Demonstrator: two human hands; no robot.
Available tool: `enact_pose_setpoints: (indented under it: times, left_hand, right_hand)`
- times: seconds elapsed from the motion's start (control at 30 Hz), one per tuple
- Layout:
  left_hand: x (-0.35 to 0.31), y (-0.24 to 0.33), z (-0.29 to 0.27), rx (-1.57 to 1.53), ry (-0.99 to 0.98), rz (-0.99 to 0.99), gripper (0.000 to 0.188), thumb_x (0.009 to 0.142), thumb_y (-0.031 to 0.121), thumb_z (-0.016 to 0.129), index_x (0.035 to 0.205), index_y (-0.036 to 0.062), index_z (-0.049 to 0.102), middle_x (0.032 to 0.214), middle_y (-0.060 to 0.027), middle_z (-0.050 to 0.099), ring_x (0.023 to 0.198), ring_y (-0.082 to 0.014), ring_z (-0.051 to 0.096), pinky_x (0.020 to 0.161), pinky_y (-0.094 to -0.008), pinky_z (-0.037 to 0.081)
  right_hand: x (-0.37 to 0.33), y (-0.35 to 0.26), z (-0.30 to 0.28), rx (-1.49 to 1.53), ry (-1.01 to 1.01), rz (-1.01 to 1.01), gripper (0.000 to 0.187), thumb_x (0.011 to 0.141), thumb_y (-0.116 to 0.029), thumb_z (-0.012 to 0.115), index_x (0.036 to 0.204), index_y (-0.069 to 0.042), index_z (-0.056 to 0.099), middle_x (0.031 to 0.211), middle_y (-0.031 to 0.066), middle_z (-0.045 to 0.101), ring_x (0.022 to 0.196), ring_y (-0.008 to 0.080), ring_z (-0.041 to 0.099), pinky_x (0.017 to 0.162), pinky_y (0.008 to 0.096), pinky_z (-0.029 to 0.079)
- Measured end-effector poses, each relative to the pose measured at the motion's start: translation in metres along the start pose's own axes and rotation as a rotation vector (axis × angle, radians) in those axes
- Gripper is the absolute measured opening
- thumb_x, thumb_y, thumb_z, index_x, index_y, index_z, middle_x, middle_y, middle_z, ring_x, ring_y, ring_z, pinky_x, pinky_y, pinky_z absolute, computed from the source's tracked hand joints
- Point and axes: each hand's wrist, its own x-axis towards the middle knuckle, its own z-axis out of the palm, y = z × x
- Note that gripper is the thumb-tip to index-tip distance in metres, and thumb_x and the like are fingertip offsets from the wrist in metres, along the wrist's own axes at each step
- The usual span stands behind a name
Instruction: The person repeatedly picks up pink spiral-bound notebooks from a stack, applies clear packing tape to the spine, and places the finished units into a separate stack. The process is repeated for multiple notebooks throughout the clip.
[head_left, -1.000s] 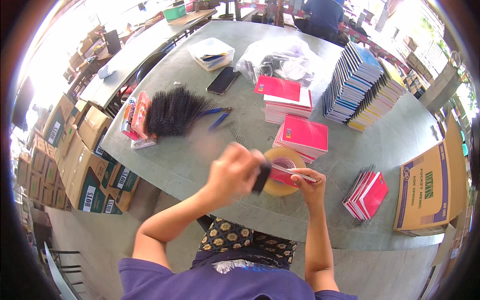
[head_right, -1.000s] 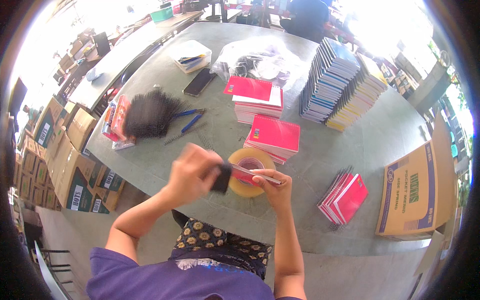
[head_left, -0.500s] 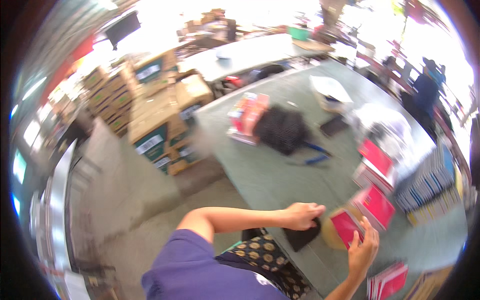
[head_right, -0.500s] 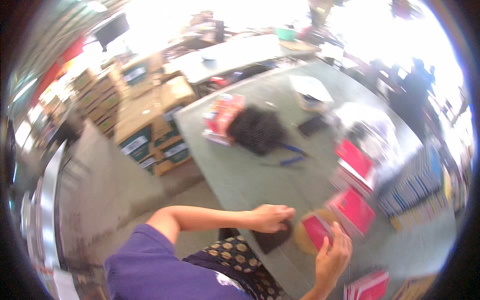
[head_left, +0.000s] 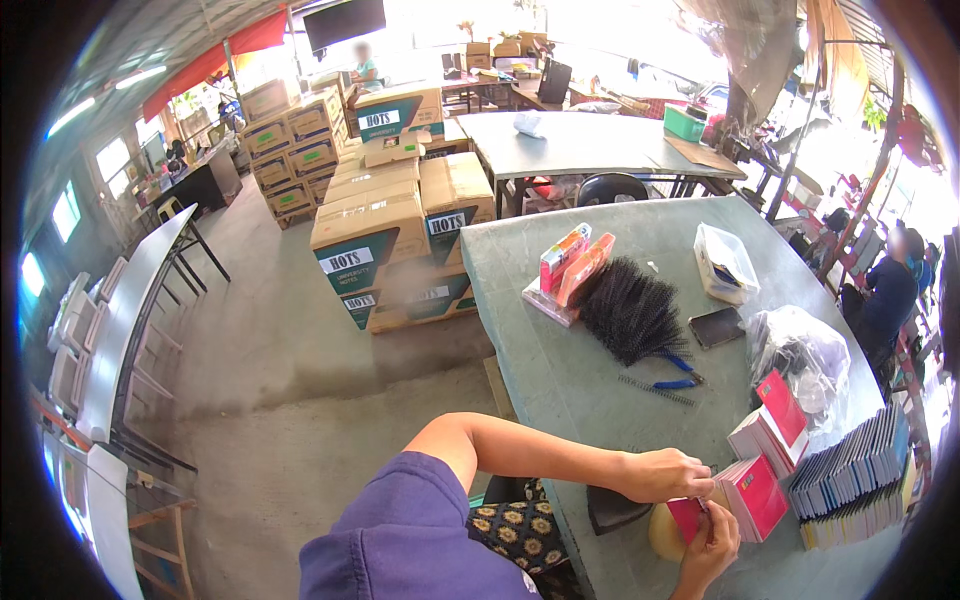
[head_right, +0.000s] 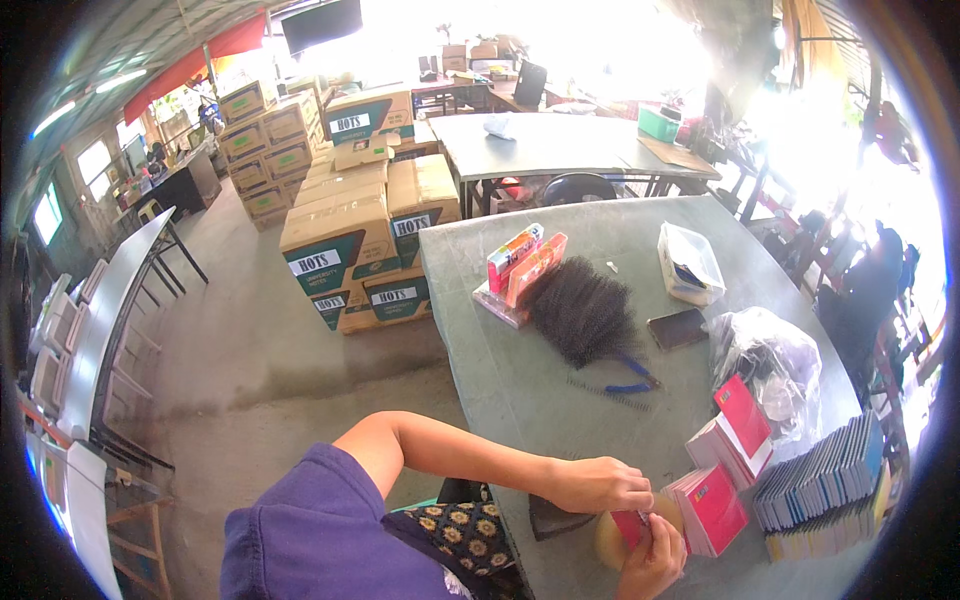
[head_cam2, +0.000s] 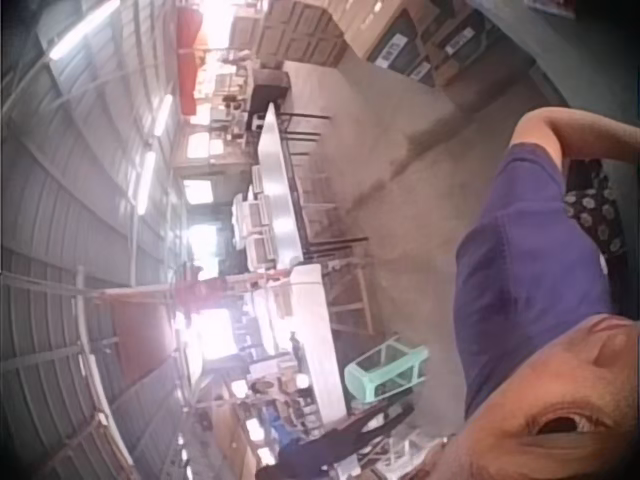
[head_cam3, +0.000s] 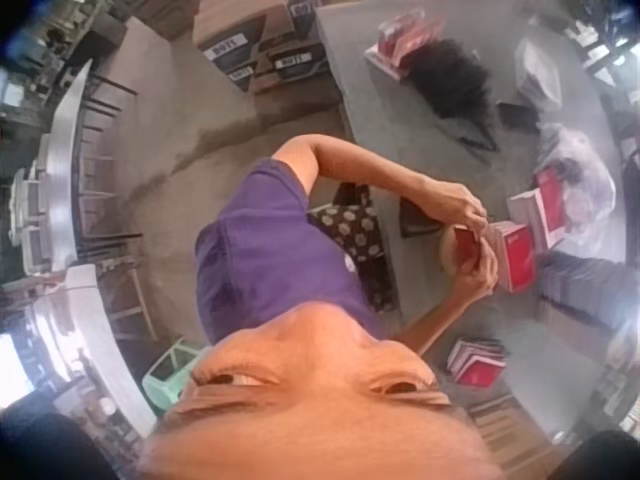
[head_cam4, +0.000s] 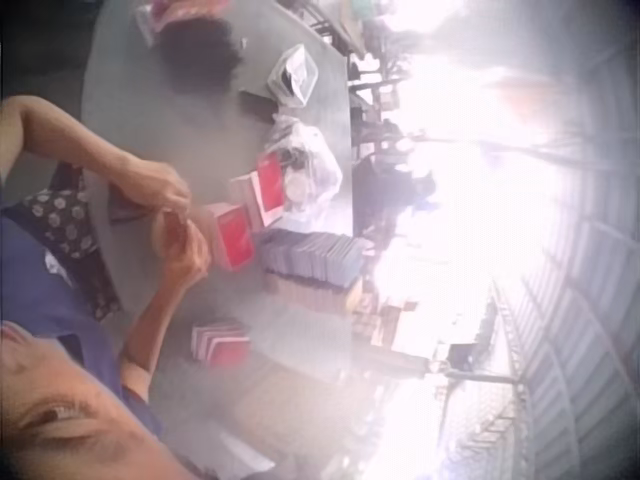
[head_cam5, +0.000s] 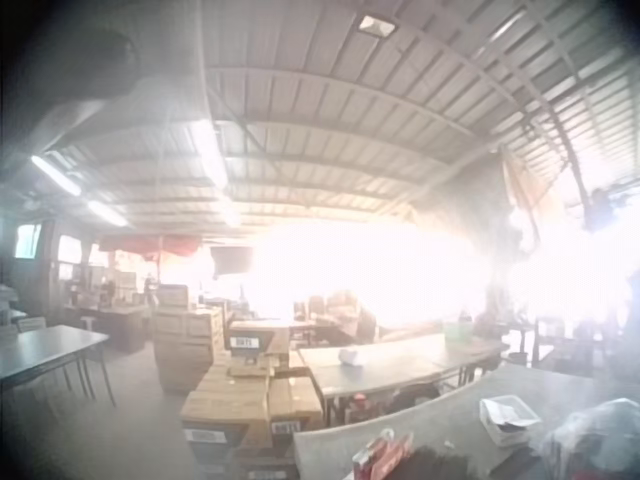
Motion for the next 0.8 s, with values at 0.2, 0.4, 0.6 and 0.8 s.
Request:
enact_pose_setpoints:
  times: [0.2,0.4,0.6,0.8]
  left_hand:
    - [0.002,0.014,-0.010,0.128,0.035,-0.024,0.019,0.080,0.015,0.057,0.094,0.0026,0.051,0.079,-0.0100,0.057,0.076,-0.0258,0.061,0.061,-0.0379,0.049]
    - [0.015,0.020,-0.015,-0.066,-0.406,-0.489,0.020,0.080,0.016,0.060,0.093,0.0033,0.052,0.084,-0.0118,0.055,0.076,-0.0270,0.058,0.060,-0.0366,0.049]
    - [0.003,0.023,0.003,0.097,0.114,-0.207,0.019,0.082,0.016,0.058,0.093,0.0020,0.051,0.085,-0.0132,0.054,0.075,-0.0295,0.059,0.062,-0.0374,0.051]
    - [0.013,0.036,-0.033,-0.072,-0.383,-0.526,0.017,0.082,0.018,0.057,0.087,0.0023,0.053,0.078,-0.0142,0.060,0.073,-0.0322,0.063,0.061,-0.0406,0.052]
  right_hand:
    - [0.003,-0.005,0.000,-0.009,-0.047,0.092,0.017,0.084,-0.015,0.057,0.094,-0.005,0.067,0.086,0.0095,0.066,0.080,0.0266,0.062,0.075,0.0350,0.042]
    - [0.005,-0.009,-0.005,-0.047,-0.046,-0.031,0.017,0.085,-0.021,0.062,0.096,-0.011,0.070,0.088,0.0101,0.068,0.076,0.0300,0.065,0.068,0.0382,0.051]
    - [0.004,-0.017,-0.004,-0.104,-0.048,0.010,0.018,0.087,-0.021,0.061,0.097,-0.008,0.070,0.088,0.0114,0.068,0.077,0.0297,0.064,0.070,0.0386,0.051]
    - [-0.008,-0.010,0.000,-0.179,-0.035,0.064,0.022,0.089,-0.025,0.055,0.092,-0.006,0.065,0.086,0.0102,0.066,0.076,0.0286,0.062,0.070,0.0398,0.044]
